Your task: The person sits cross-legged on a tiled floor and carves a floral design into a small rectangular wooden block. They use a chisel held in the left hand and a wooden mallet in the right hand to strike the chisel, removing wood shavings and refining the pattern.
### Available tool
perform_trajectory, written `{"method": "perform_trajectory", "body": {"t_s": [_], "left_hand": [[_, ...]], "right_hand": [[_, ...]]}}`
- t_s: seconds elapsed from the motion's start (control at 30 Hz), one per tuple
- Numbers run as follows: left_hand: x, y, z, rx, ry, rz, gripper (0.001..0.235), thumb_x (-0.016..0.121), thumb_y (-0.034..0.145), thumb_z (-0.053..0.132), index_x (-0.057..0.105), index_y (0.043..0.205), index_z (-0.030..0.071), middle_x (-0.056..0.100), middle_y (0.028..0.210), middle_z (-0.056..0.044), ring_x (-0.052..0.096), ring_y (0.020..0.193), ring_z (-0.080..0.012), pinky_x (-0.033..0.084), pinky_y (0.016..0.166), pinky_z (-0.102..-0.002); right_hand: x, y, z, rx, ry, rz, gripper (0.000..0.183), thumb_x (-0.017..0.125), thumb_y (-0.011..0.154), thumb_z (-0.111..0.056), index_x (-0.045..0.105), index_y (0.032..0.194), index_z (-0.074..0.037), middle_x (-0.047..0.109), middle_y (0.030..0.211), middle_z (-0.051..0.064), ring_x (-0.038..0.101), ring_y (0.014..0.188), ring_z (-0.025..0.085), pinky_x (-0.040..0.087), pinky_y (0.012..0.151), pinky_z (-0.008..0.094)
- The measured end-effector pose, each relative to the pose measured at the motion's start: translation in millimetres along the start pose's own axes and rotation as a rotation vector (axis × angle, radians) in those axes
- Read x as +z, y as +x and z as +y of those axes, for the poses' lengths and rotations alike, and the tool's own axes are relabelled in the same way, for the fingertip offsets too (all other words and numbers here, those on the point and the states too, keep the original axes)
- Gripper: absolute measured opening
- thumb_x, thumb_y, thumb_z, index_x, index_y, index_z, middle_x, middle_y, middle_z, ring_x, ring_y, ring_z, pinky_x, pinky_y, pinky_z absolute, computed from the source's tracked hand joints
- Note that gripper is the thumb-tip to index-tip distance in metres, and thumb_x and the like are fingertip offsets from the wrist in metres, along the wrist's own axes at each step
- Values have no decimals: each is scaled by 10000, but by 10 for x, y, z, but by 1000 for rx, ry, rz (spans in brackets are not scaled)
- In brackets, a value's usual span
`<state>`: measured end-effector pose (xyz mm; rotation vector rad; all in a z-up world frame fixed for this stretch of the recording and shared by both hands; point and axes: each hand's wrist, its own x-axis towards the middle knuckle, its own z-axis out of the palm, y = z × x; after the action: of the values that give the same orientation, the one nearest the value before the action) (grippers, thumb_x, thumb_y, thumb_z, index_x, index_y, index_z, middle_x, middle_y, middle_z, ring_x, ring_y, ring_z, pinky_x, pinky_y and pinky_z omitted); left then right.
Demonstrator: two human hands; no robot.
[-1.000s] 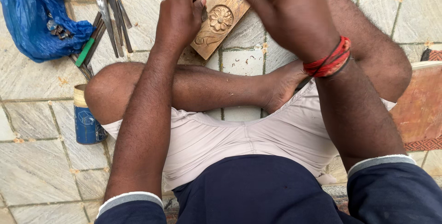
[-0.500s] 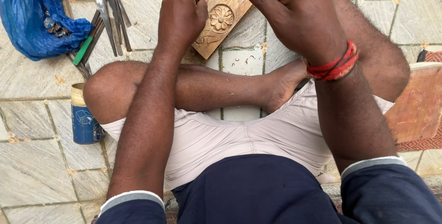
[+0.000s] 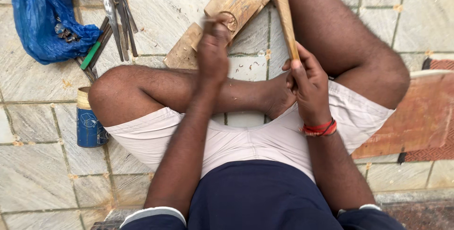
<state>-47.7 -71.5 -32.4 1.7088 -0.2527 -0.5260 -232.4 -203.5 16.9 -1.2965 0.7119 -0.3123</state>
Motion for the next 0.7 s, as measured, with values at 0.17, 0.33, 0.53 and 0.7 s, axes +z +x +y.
{"method": "perform_trajectory", "body": {"t_s": [0.17, 0.33, 0.53, 0.7], "left_hand": [[390, -339, 77, 474, 455, -309, 171, 533, 1140, 327, 634, 1185, 197, 729, 1011, -52, 709, 931, -205, 587, 773, -397], [603, -409, 69, 409, 483, -411, 244, 522, 1096, 260, 535, 1316, 155, 675, 1041, -78, 685, 913, -233, 578, 745, -419], [662, -204, 69, 669, 631, -148, 189, 574, 952, 89, 538, 1132, 133, 524, 934, -47, 525, 867, -222, 413, 776, -442], [661, 1, -51, 626, 728, -84, 115, 600, 962, 77, 548, 1020, 161, 501, 916, -26, 501, 874, -202, 416, 813, -426]], "right_hand": [[-70, 60, 0, -68, 97, 71, 458, 538, 1140, -252, 507, 1544, -38, 634, 1055, 6, 514, 740, 18, 418, 621, 148], [-135, 151, 14, -123, 132, 163, 470, 546, 1147, -261, 499, 1555, -34, 629, 1038, 17, 526, 729, 28, 403, 583, 148], [-69, 197, 65, -134, 146, 203, 483, 538, 1142, -266, 468, 1563, -40, 644, 1058, 38, 557, 753, 46, 431, 599, 166], [52, 175, 100, -152, 139, 181, 487, 507, 1161, -279, 435, 1583, -46, 628, 1075, 39, 557, 767, 51, 442, 626, 173]]}}
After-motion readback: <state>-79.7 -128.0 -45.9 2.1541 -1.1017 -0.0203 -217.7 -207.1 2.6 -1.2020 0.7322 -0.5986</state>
